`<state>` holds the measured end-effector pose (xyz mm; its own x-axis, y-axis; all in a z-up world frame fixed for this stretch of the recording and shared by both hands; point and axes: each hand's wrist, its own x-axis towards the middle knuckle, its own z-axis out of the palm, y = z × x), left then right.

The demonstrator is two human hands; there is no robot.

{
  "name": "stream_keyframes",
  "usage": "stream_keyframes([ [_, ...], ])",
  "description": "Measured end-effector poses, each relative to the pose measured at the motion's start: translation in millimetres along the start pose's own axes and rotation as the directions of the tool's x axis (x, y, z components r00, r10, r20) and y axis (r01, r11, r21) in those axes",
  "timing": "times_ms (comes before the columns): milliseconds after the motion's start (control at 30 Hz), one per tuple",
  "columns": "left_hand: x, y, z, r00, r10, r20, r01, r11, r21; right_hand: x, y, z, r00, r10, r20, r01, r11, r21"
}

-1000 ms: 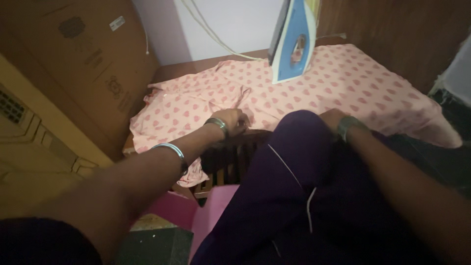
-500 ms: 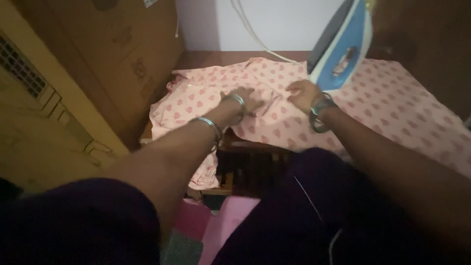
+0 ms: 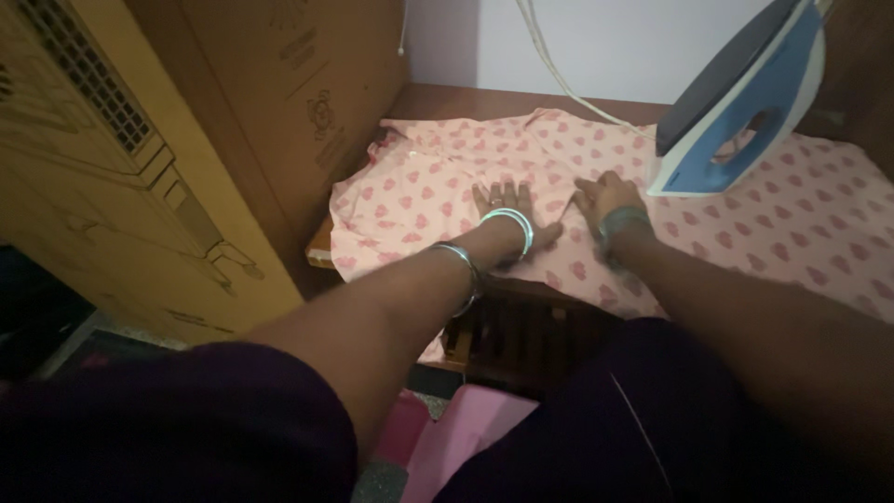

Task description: The person irons a pink patterned garment on a wooden table using a blue and white electric iron. They repeatedly smooth the fabric with their hands and move the iron back and forth across the surface to remove wrinkles.

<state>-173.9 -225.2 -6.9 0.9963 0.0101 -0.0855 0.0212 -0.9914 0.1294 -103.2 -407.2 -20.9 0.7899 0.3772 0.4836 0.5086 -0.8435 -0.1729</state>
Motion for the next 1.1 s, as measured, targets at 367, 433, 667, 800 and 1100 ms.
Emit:
stream_keyframes([
  [367, -8, 22, -17, 0.937, 0.251, -0.244, -0.219, 0.964, 0.154, -6, 24, 12, 0.977, 0.053, -0.208, -0.015, 0.983, 0.183],
  [433, -10, 22, -17, 0.919, 0.254, -0.301, -0.237, 0.967, 0.091, -9, 19, 4, 0.974, 0.105, -0.200, -0.060, 0.974, 0.218],
  [667, 3, 8, -10, 0.890, 0.238, -0.389, -0.218, 0.971, 0.098, -14, 11, -11, 0.967, 0.191, -0.167, -0.148, 0.959, 0.242],
  [800, -20, 18, -29, 0.924, 0.272, -0.268, -0.245, 0.961, 0.130, -15, 13, -10, 0.961, 0.252, -0.114, -0.213, 0.937, 0.276],
  [1100, -33, 39, -57, 0.959, 0.282, 0.008, -0.267, 0.897, 0.352, -12, 16, -6, 0.946, 0.312, -0.086, -0.278, 0.921, 0.274],
])
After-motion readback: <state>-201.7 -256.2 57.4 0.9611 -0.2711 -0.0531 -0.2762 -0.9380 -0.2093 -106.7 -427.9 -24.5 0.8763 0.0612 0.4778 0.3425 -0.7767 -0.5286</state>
